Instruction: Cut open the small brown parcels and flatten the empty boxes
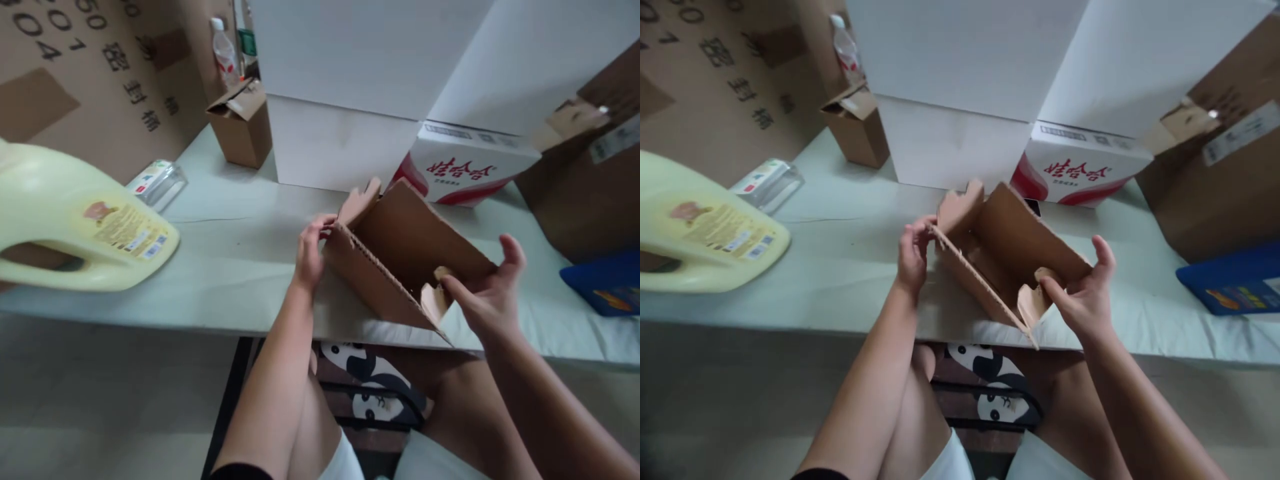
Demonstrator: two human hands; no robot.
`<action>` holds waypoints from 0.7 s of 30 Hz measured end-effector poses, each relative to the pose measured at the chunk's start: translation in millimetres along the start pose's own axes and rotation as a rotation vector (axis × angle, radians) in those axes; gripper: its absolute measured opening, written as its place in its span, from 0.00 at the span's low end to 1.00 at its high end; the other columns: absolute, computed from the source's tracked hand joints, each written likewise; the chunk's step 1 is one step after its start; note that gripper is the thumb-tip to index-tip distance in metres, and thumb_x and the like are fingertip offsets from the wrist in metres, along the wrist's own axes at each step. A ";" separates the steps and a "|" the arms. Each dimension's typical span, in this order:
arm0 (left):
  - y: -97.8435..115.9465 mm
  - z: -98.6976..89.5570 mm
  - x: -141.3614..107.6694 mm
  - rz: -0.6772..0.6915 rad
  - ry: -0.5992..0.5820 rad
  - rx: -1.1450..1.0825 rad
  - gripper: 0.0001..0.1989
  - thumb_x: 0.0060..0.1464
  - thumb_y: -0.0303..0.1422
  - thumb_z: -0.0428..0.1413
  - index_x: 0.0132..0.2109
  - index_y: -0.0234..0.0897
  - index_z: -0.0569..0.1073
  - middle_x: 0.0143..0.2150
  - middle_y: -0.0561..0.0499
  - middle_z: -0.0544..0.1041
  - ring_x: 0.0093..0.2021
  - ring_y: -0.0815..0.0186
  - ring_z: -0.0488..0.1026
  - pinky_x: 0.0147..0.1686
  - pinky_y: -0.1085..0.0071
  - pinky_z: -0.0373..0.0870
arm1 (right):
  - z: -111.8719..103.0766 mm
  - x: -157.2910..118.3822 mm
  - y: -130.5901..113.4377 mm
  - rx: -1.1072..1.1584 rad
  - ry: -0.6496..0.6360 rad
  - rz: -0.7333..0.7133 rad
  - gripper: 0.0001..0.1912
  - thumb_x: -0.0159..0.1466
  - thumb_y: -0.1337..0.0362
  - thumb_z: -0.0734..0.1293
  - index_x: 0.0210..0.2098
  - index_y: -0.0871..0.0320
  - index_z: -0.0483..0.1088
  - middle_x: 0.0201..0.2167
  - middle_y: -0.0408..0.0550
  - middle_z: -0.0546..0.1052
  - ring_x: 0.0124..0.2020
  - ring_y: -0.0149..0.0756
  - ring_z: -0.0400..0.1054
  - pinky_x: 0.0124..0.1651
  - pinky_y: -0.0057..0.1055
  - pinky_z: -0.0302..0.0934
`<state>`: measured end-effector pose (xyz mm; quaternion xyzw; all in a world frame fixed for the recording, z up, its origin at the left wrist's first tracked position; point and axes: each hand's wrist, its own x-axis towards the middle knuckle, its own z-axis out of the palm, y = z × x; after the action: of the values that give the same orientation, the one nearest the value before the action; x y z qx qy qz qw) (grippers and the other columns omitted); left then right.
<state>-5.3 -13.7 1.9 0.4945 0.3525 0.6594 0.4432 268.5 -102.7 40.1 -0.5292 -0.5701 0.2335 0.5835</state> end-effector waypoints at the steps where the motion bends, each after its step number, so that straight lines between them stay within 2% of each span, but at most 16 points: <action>1: -0.8 7.2 -0.9 0.045 -0.058 0.061 0.35 0.59 0.63 0.41 0.45 0.41 0.79 0.43 0.45 0.80 0.46 0.59 0.77 0.48 0.62 0.72 | -1.4 -1.1 1.6 -0.010 0.028 0.020 0.48 0.52 0.64 0.78 0.64 0.38 0.53 0.40 0.44 0.75 0.38 0.42 0.75 0.42 0.42 0.74; 3: 1.5 17.9 -0.9 0.164 -0.127 0.146 0.35 0.59 0.64 0.42 0.47 0.41 0.79 0.43 0.46 0.79 0.46 0.59 0.76 0.48 0.62 0.71 | -0.9 0.5 1.8 -0.036 0.067 0.061 0.48 0.52 0.65 0.78 0.65 0.42 0.52 0.36 0.44 0.75 0.34 0.41 0.74 0.38 0.39 0.73; 6: 8.7 25.6 2.7 0.297 -0.140 0.250 0.39 0.57 0.66 0.41 0.46 0.42 0.81 0.46 0.44 0.78 0.48 0.59 0.75 0.52 0.60 0.72 | 3.2 10.1 1.9 -0.045 0.105 0.093 0.40 0.53 0.64 0.76 0.62 0.47 0.57 0.34 0.43 0.76 0.31 0.39 0.73 0.34 0.36 0.72; 9: 10.3 27.3 5.9 0.275 -0.140 0.336 0.35 0.59 0.63 0.44 0.37 0.40 0.83 0.43 0.44 0.78 0.47 0.61 0.76 0.50 0.62 0.73 | 6.7 20.1 9.2 -0.035 0.133 0.080 0.19 0.57 0.62 0.73 0.48 0.52 0.71 0.34 0.44 0.78 0.33 0.37 0.75 0.36 0.34 0.72; 11: 6.9 27.7 6.5 0.230 -0.106 0.353 0.29 0.60 0.58 0.50 0.32 0.39 0.82 0.42 0.44 0.79 0.46 0.62 0.76 0.48 0.63 0.74 | 6.8 21.6 17.2 0.038 0.098 0.047 0.08 0.60 0.60 0.72 0.39 0.53 0.75 0.36 0.46 0.81 0.38 0.39 0.77 0.44 0.38 0.73; 13: 2.0 28.9 6.5 0.190 -0.049 0.345 0.22 0.60 0.52 0.55 0.34 0.39 0.81 0.42 0.45 0.80 0.46 0.62 0.77 0.49 0.65 0.73 | 4.8 17.9 24.8 0.165 -0.025 -0.049 0.11 0.62 0.53 0.71 0.38 0.53 0.78 0.41 0.49 0.82 0.46 0.45 0.77 0.53 0.45 0.72; 15: -2.7 31.5 7.0 0.154 -0.009 0.311 0.16 0.58 0.48 0.59 0.41 0.41 0.81 0.44 0.46 0.81 0.45 0.63 0.77 0.49 0.66 0.74 | 1.6 11.2 29.6 0.295 -0.115 -0.170 0.19 0.66 0.45 0.66 0.39 0.52 0.81 0.43 0.50 0.82 0.49 0.48 0.76 0.59 0.51 0.68; 16: -4.4 33.2 7.7 0.141 0.003 0.292 0.15 0.58 0.46 0.60 0.46 0.44 0.81 0.45 0.47 0.81 0.45 0.64 0.77 0.49 0.66 0.74 | 0.0 7.6 30.6 0.333 -0.121 -0.206 0.21 0.68 0.45 0.63 0.38 0.52 0.81 0.42 0.50 0.82 0.49 0.47 0.76 0.61 0.51 0.67; 18: -6.1 37.5 10.4 0.125 -0.002 0.279 0.16 0.56 0.42 0.60 0.51 0.47 0.80 0.48 0.49 0.81 0.48 0.64 0.77 0.51 0.66 0.74 | -2.5 1.6 30.5 0.336 -0.082 -0.210 0.18 0.71 0.53 0.61 0.36 0.51 0.81 0.40 0.47 0.82 0.47 0.42 0.77 0.62 0.48 0.67; 20: -6.0 42.1 14.3 0.094 -0.024 0.283 0.12 0.54 0.37 0.59 0.45 0.46 0.83 0.51 0.49 0.81 0.53 0.61 0.76 0.56 0.62 0.72 | -3.9 -2.8 29.8 0.252 -0.068 -0.183 0.14 0.71 0.64 0.63 0.35 0.50 0.80 0.40 0.45 0.81 0.47 0.39 0.77 0.61 0.44 0.68; 21: -5.4 44.3 16.5 0.061 -0.031 0.273 0.12 0.52 0.34 0.57 0.40 0.45 0.84 0.50 0.50 0.81 0.55 0.59 0.76 0.58 0.61 0.71 | -4.3 -4.5 30.2 0.209 -0.074 -0.175 0.12 0.70 0.65 0.64 0.37 0.50 0.79 0.42 0.46 0.81 0.48 0.39 0.76 0.60 0.43 0.68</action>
<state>36.8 4.8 14.2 0.5710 0.4167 0.6107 0.3568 281.3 -98.2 12.3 -0.4049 -0.6077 0.2592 0.6321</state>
